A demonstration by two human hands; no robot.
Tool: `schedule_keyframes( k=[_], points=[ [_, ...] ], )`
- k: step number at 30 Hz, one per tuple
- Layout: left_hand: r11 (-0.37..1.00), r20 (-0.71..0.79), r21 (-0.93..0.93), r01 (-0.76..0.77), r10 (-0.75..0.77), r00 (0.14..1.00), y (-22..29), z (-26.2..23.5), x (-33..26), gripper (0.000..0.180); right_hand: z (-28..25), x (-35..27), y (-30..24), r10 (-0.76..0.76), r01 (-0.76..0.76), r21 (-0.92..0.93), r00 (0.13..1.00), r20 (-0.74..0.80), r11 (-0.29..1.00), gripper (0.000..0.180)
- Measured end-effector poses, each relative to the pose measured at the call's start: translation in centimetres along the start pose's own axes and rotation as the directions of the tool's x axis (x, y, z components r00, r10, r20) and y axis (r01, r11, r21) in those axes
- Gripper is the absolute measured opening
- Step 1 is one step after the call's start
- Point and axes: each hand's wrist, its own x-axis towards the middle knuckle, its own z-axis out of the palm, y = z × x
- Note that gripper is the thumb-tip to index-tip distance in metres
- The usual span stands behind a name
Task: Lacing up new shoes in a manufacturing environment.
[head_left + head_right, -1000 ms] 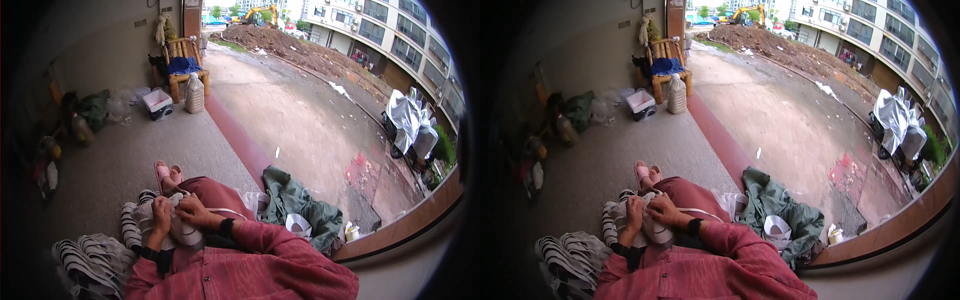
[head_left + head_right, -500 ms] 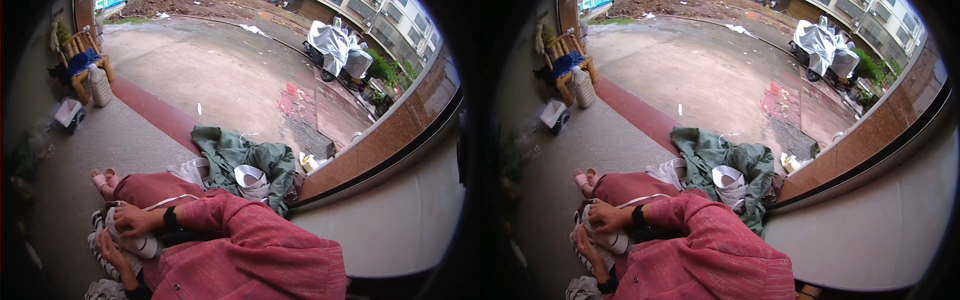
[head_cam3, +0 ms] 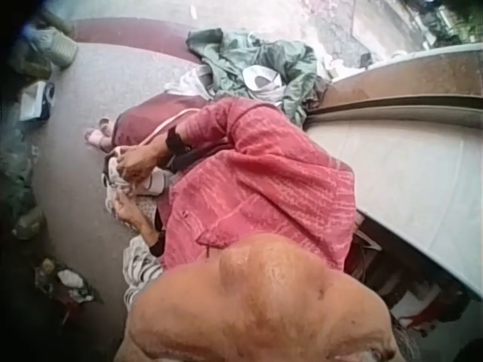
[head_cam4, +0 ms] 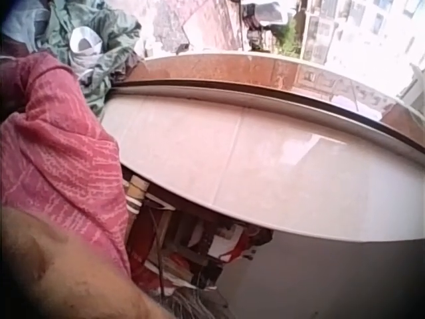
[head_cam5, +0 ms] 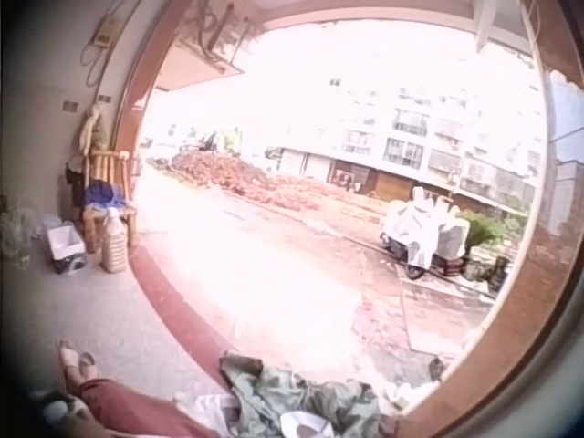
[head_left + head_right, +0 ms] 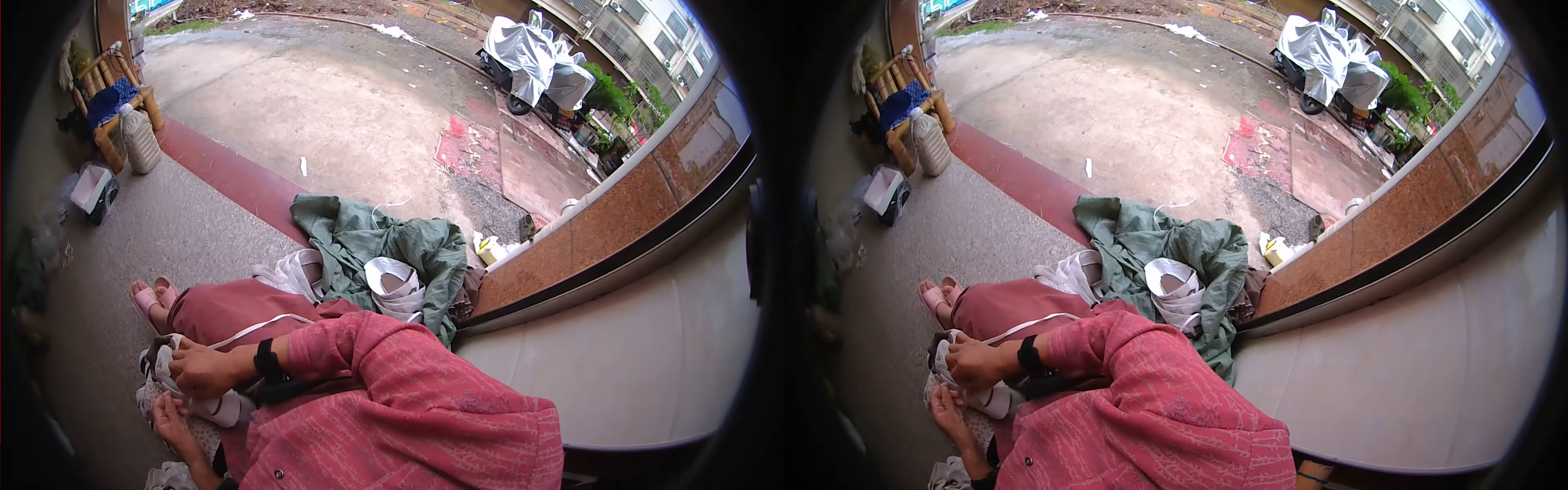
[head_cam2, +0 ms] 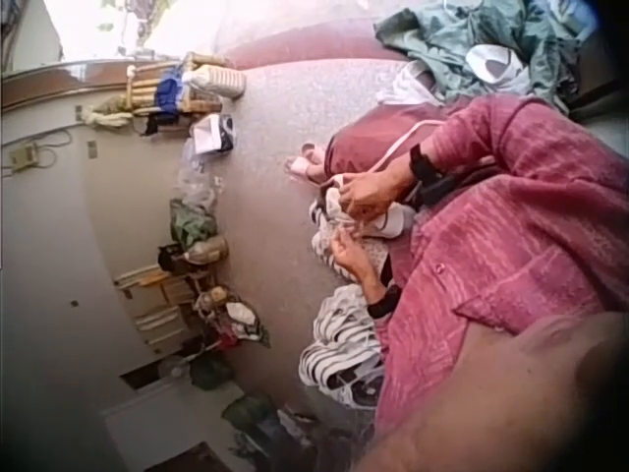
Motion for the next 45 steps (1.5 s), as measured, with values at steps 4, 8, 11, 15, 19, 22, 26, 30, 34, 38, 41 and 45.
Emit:
schedule_keyframes(
  k=[4,8,11,15,19,22,26,30,34,38,41,45],
  points=[
    [0.992,0.119,0.085,0.094,-0.103,0.987,2.1,-0.4,-1.0,0.013,-1.2,0.1,-1.1,-0.077,0.084,-0.064,0.991,0.106,0.994,0.012],
    [0.966,0.055,0.251,-0.054,0.041,0.998,2.2,-3.6,-2.9,0.016,-0.5,0.3,-3.2,-0.212,0.239,-0.091,0.948,0.238,0.967,0.017],
    [0.957,-0.057,0.285,-0.061,0.080,0.995,5.1,-2.6,-3.6,0.018,-2.4,0.2,-4.8,-0.251,0.236,0.084,0.914,0.320,0.968,0.023],
    [0.942,-0.004,0.254,-0.218,0.226,0.974,7.5,-1.4,-3.3,0.012,-4.4,1.2,-6.2,-0.322,0.271,0.175,0.806,0.497,0.947,0.017],
    [0.928,0.064,0.277,-0.247,0.239,0.969,7.6,-1.5,-4.1,0.014,-4.4,2.2,-7.3,-0.413,0.193,0.405,0.706,0.575,0.894,0.018],
    [0.928,0.085,0.266,-0.261,0.247,0.965,6.4,-0.5,-3.8,0.015,-5.7,3.3,-6.6,-0.257,0.017,0.426,0.818,0.514,0.904,0.017],
    [0.888,0.124,0.355,-0.291,0.264,0.956,5.6,0.5,-3.3,0.015,-7.2,2.7,-1.8,0.098,-0.202,0.193,0.891,0.444,0.960,0.016],
    [0.891,0.117,0.343,-0.296,0.273,0.955,4.9,0.3,-3.2,0.014,-6.9,2.8,-2.5,0.086,-0.108,0.032,0.910,0.406,0.994,0.017],
    [0.910,0.092,0.307,-0.278,0.262,0.961,4.9,0.7,-3.3,0.013,-6.3,3.2,-2.8,-0.019,0.058,-0.085,0.915,0.402,0.995,0.020],
    [0.852,0.075,0.440,-0.284,0.281,0.957,4.9,0.9,-2.7,0.014,-6.1,3.7,-1.9,-0.020,0.043,-0.066,0.949,0.314,0.997,0.017],
    [0.832,0.058,0.479,-0.279,0.287,0.956,4.9,1.4,-2.6,0.014,-6.2,2.7,-0.4,0.047,-0.041,-0.027,0.957,0.288,0.999,0.017],
    [0.677,0.030,0.695,-0.243,0.311,0.950,4.6,2.6,-3.0,0.013,-5.7,1.8,0.3,0.030,-0.063,0.099,0.951,0.308,0.993,0.018]
  ],
)
